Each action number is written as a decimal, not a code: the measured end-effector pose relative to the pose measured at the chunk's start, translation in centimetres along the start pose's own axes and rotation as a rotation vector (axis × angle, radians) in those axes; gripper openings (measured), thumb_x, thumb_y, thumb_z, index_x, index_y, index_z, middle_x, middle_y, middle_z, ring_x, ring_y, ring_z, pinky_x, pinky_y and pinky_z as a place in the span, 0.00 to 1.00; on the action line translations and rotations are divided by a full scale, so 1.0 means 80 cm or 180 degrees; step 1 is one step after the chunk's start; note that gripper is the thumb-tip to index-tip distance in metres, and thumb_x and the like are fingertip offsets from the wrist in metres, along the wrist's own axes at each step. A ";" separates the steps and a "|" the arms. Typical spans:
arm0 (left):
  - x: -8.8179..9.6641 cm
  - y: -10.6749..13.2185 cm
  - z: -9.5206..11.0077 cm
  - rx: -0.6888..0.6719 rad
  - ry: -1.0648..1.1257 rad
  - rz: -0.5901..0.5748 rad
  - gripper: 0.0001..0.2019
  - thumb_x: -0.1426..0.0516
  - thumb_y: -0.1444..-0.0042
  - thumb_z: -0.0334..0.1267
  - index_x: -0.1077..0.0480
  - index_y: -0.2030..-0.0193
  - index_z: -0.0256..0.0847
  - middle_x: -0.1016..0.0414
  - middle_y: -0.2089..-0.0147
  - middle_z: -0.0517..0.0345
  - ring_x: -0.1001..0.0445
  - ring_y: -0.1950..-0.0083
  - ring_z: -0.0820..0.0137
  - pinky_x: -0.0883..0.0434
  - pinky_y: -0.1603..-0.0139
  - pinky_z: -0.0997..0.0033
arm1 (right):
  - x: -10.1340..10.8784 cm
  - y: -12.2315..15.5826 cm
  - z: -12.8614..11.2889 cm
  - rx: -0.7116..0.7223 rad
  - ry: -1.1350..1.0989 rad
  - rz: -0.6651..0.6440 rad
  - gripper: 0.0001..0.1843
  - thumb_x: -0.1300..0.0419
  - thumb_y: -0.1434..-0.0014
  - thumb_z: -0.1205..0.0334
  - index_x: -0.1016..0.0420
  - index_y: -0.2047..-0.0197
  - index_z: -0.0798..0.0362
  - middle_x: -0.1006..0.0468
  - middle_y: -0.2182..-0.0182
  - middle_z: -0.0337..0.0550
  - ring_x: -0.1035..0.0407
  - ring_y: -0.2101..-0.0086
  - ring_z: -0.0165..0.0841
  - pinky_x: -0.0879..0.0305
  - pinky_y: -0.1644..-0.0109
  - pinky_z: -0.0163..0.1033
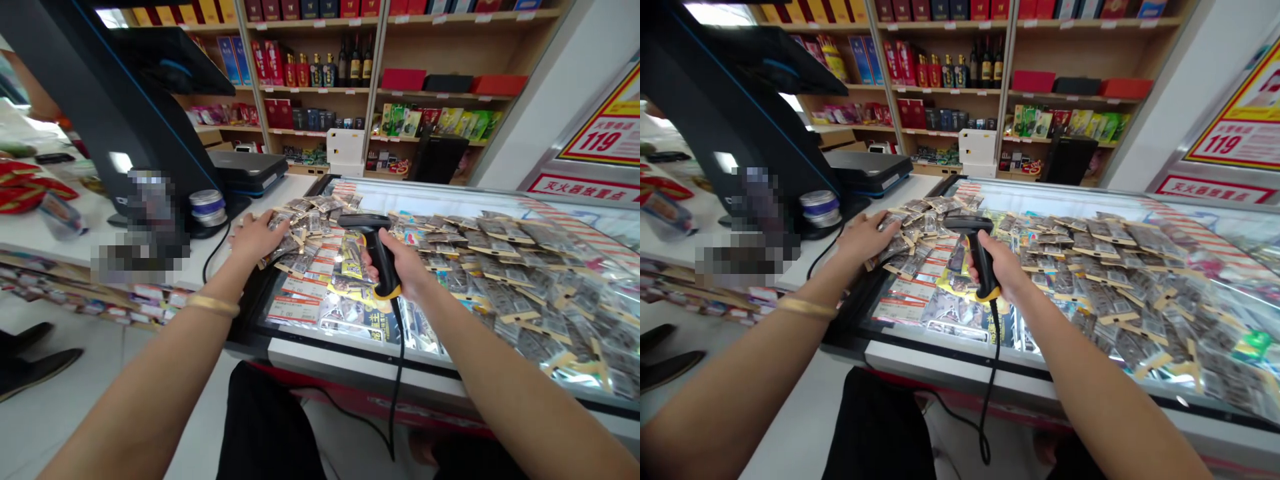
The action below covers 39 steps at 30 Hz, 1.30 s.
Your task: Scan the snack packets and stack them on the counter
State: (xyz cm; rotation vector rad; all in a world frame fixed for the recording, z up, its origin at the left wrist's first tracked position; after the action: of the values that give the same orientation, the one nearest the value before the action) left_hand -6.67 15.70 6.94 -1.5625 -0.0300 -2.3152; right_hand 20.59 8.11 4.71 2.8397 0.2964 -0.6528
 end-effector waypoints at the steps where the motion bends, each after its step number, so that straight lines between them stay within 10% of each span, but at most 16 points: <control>1: -0.005 0.002 0.008 -0.0049 0.0013 -0.0008 0.37 0.50 0.41 0.65 0.34 0.29 0.53 0.40 0.26 0.38 0.38 0.30 0.30 0.41 0.34 0.25 | 0.003 -0.001 0.002 -0.0009 0.0013 -0.0011 0.23 0.36 0.39 0.41 0.27 0.56 0.54 0.27 0.78 0.37 0.38 0.83 0.26 0.40 0.81 0.32; 15: -0.049 0.028 0.101 -0.0362 -0.0019 -0.0111 0.36 0.47 0.38 0.54 0.45 0.24 0.55 0.47 0.21 0.50 0.57 0.20 0.38 0.54 0.27 0.26 | 0.040 -0.005 0.008 0.0057 0.0038 -0.0037 0.22 0.34 0.41 0.42 0.28 0.60 0.54 0.28 0.77 0.35 0.37 0.82 0.26 0.37 0.81 0.31; 23: -0.039 0.027 0.103 -0.0857 0.0154 0.0371 0.34 0.39 0.44 0.42 0.35 0.30 0.49 0.25 0.36 0.48 0.33 0.31 0.48 0.40 0.28 0.48 | 0.028 0.004 -0.002 0.0127 0.0016 0.0255 0.23 0.38 0.38 0.40 0.28 0.61 0.53 0.29 0.79 0.35 0.38 0.84 0.26 0.40 0.82 0.32; 29: -0.028 0.022 0.095 -0.0805 0.2081 0.0716 0.22 0.41 0.45 0.33 0.26 0.42 0.40 0.20 0.45 0.49 0.24 0.41 0.59 0.31 0.34 0.61 | 0.028 0.007 -0.005 0.0163 0.0028 0.0305 0.22 0.36 0.39 0.40 0.28 0.60 0.54 0.29 0.79 0.35 0.40 0.83 0.25 0.41 0.82 0.31; 34: -0.052 0.016 0.087 -0.0032 0.4211 0.0038 0.07 0.41 0.45 0.36 0.30 0.59 0.41 0.21 0.65 0.59 0.20 0.62 0.67 0.21 0.55 0.66 | 0.030 0.008 -0.008 0.0219 0.0092 0.0111 0.23 0.36 0.41 0.40 0.27 0.60 0.53 0.29 0.77 0.36 0.39 0.82 0.26 0.41 0.82 0.32; 39: -0.058 0.022 0.091 0.0108 0.4283 -0.0301 0.03 0.44 0.40 0.36 0.31 0.64 0.41 0.26 0.71 0.62 0.24 0.71 0.71 0.22 0.66 0.71 | 0.025 0.013 -0.007 0.0233 0.0142 0.0068 0.25 0.35 0.42 0.39 0.27 0.58 0.54 0.29 0.77 0.36 0.40 0.83 0.25 0.41 0.82 0.32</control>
State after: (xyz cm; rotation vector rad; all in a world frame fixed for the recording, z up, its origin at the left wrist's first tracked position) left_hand 1.93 16.82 5.32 0.2387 0.1839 -2.8960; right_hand 22.81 7.56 4.46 2.9260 0.2542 -0.6086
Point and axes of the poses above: each hand's wrist, its own y-axis away from the middle knuckle, its own x-axis out of the back of the hand, z = x × y, the point moved 5 cm from there along -y, towards the middle knuckle
